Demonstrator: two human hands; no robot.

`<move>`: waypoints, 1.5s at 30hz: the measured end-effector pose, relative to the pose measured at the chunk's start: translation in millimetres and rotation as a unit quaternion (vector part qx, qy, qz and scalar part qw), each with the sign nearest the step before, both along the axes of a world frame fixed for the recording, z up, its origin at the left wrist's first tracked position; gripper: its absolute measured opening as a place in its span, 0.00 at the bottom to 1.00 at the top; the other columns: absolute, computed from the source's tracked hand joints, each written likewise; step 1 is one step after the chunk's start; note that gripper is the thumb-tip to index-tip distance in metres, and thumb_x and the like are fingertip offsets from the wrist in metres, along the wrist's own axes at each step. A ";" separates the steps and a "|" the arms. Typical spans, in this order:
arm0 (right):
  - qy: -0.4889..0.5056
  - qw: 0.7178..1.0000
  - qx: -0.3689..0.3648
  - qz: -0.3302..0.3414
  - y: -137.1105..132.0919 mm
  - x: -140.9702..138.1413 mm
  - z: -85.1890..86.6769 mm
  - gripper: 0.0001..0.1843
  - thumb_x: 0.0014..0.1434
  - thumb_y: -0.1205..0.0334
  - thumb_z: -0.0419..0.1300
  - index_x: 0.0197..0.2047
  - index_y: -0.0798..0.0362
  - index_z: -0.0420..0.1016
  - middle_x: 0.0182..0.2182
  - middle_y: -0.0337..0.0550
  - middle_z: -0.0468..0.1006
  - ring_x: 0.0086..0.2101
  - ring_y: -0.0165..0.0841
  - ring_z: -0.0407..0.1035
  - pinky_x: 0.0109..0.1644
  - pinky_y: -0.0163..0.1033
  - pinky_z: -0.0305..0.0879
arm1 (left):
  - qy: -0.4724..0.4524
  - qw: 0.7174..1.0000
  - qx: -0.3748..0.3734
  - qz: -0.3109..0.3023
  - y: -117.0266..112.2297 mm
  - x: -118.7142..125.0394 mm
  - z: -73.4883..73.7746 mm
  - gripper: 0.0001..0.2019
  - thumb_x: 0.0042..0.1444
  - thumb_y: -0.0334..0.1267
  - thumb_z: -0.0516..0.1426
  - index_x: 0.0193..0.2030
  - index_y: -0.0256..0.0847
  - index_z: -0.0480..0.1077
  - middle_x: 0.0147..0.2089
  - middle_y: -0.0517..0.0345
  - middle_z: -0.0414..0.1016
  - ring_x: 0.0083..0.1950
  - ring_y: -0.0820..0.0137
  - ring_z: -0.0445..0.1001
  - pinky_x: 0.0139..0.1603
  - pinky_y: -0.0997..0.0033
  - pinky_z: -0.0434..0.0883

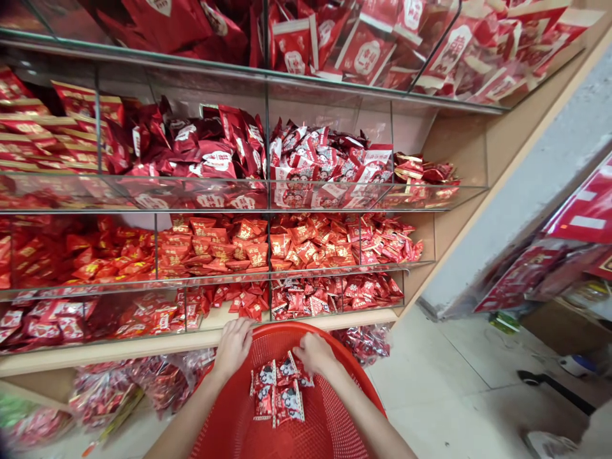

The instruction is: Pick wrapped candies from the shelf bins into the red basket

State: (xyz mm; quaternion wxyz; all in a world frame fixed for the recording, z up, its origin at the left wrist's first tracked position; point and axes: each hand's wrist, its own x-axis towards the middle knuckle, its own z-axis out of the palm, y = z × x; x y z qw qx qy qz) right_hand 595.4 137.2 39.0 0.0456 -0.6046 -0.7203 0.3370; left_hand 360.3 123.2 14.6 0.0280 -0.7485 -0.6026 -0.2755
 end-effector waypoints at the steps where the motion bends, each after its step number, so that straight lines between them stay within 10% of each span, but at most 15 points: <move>1: 0.011 0.999 0.028 -0.009 6.4 0.3 7.0 0.19 0.56 0.51 0.52 0.18 0.52 0.61 0.12 0.38 0.68 0.17 0.27 0.63 0.24 0.32 0.53 | 0.001 1.000 -0.001 0.000 0.3 0.0 -0.6 0.15 0.57 0.31 0.45 0.47 0.43 0.65 0.43 0.55 0.69 0.45 0.66 0.64 0.50 0.61 0.60; 8: -0.006 0.960 0.242 -0.140 48.1 -16.8 34.8 0.12 0.55 0.53 0.52 0.39 0.51 0.63 0.35 0.44 0.74 0.34 0.33 0.68 0.32 0.34 0.54 | 0.000 1.000 0.000 -0.004 -0.1 -0.3 -0.9 0.14 0.56 0.30 0.45 0.47 0.42 0.65 0.43 0.55 0.68 0.45 0.66 0.64 0.50 0.61 0.60; 30: -0.045 0.953 0.222 -0.203 64.1 -41.3 31.7 0.17 0.54 0.52 0.51 0.43 0.52 0.54 0.40 0.49 0.71 0.37 0.37 0.69 0.34 0.38 0.57 | -0.005 1.000 0.005 -0.006 -2.3 -0.5 1.2 0.15 0.56 0.29 0.45 0.47 0.44 0.65 0.43 0.55 0.68 0.45 0.66 0.64 0.49 0.61 0.60; 38: 0.045 0.953 0.260 -0.147 18.3 -8.5 38.4 0.17 0.53 0.48 0.50 0.41 0.50 0.54 0.30 0.39 0.71 0.28 0.33 0.67 0.29 0.34 0.54 | 0.001 1.000 0.000 -0.005 -1.6 0.3 0.4 0.14 0.55 0.29 0.46 0.47 0.44 0.65 0.43 0.56 0.68 0.45 0.66 0.64 0.50 0.62 0.60; 45: -0.092 0.994 0.050 0.007 -56.1 18.3 5.9 0.15 0.46 0.63 0.56 0.39 0.51 0.60 0.36 0.46 0.74 0.35 0.38 0.70 0.32 0.36 0.56 | 0.005 1.000 -0.001 0.004 -1.6 1.2 1.0 0.14 0.56 0.30 0.45 0.47 0.44 0.64 0.43 0.56 0.68 0.44 0.65 0.64 0.49 0.62 0.60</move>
